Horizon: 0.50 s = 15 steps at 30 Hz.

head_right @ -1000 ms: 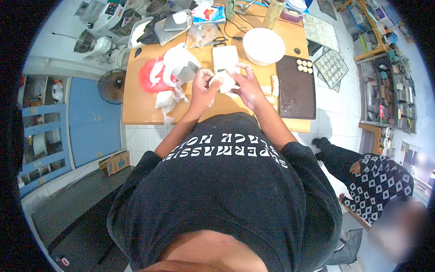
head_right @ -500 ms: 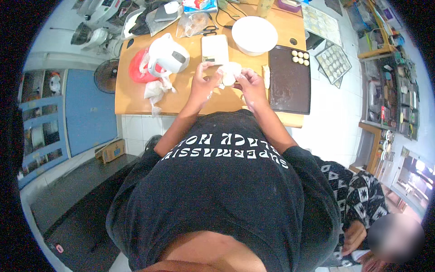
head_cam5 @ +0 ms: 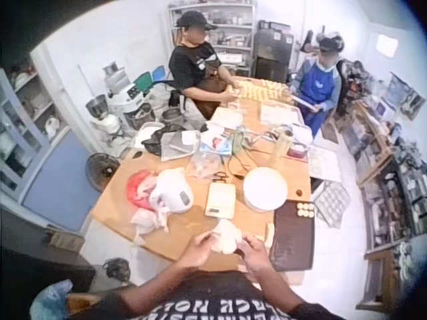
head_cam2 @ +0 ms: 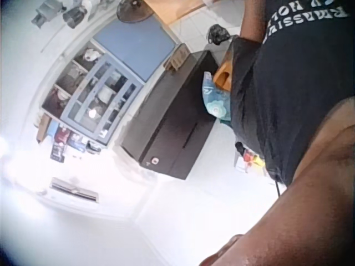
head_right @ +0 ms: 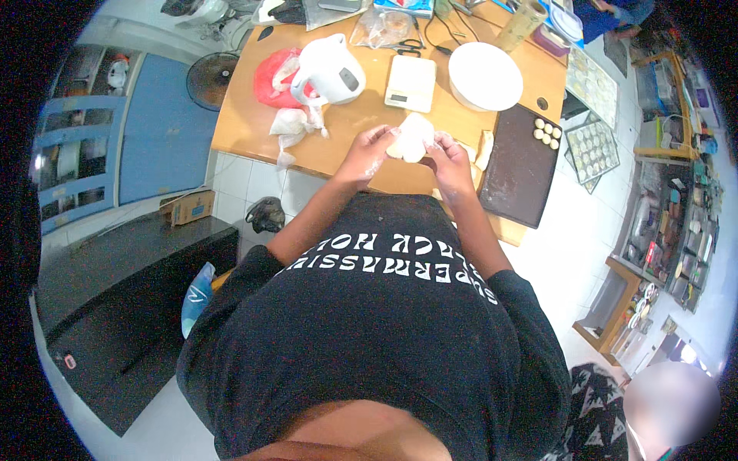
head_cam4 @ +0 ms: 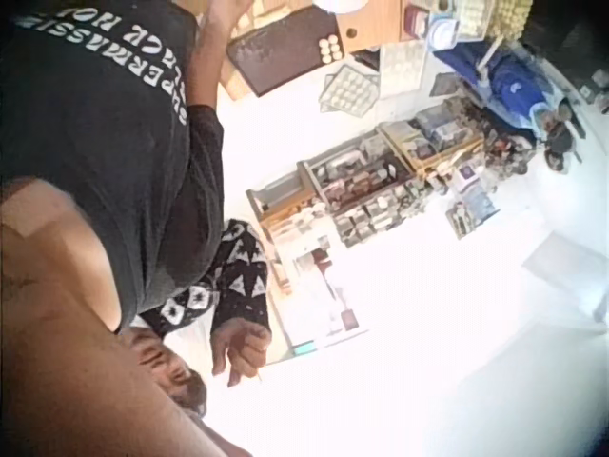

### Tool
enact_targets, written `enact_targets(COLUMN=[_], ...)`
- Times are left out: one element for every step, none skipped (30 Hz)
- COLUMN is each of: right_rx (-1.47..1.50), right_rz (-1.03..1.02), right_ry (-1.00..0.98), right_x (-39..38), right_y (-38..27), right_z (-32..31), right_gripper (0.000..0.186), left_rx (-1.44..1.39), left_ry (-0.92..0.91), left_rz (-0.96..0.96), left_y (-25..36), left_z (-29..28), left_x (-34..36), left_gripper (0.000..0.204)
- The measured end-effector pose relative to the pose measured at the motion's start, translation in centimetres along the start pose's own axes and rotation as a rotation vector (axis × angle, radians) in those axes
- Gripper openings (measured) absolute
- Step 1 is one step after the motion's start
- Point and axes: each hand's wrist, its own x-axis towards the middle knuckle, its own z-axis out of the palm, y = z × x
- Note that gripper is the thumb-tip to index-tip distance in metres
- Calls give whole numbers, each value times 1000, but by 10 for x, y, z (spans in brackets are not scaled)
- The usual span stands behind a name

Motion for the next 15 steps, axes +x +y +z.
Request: enact_targets(right_rx=[8,7,18,30,30,38,47,49,31,13,15,1,-13,-10,-31], right_rz=[-6,-4,-15,-25,-29,-38,-47,-52,-65,-78,-85,-87,-89,-95,-97], right_ry=[14,9,-6,-19,-18,-35,-51,-45,-36,-25,-15,4,24,34,43], right_x=[2,4,7,10,13,16,19,21,23,24,26,27,28,29,29], right_y=[1,3,3,3,3,3,4,5,7,8,8,8,9,11,12], right_z=[6,11,16,21,27,34,40,46,52,57,63,70,76,81,85], right_gripper=[21,21,23,24,24,25,25,25,25,25,25,25,24,24,25], left_rx=[5,4,72,141,143,89,36,40,52,64,67,54,40,43,55], left_ry=[2,6,6,5,2,-1,-4,-12,-13,-15,-26,-58,-90,-102,-110], left_rz=[13,15,-5,-26,-24,-22,-20,-21,-12,-3,-6,7,19,16,30], left_y=[0,1,6,10,14,18,22,26,32,37,41,45,49,52,57], left_z=[-6,-13,-19,-25,-31,-36,-41,-46,-50,-55,-61,-67,-72,-77,-81], left_x=[0,1,1,2,2,2,2,2,2,3,4,4,5,6,6], left_gripper=[27,27,25,24,24,22,21,21,21,21,21,21,21,21,21])
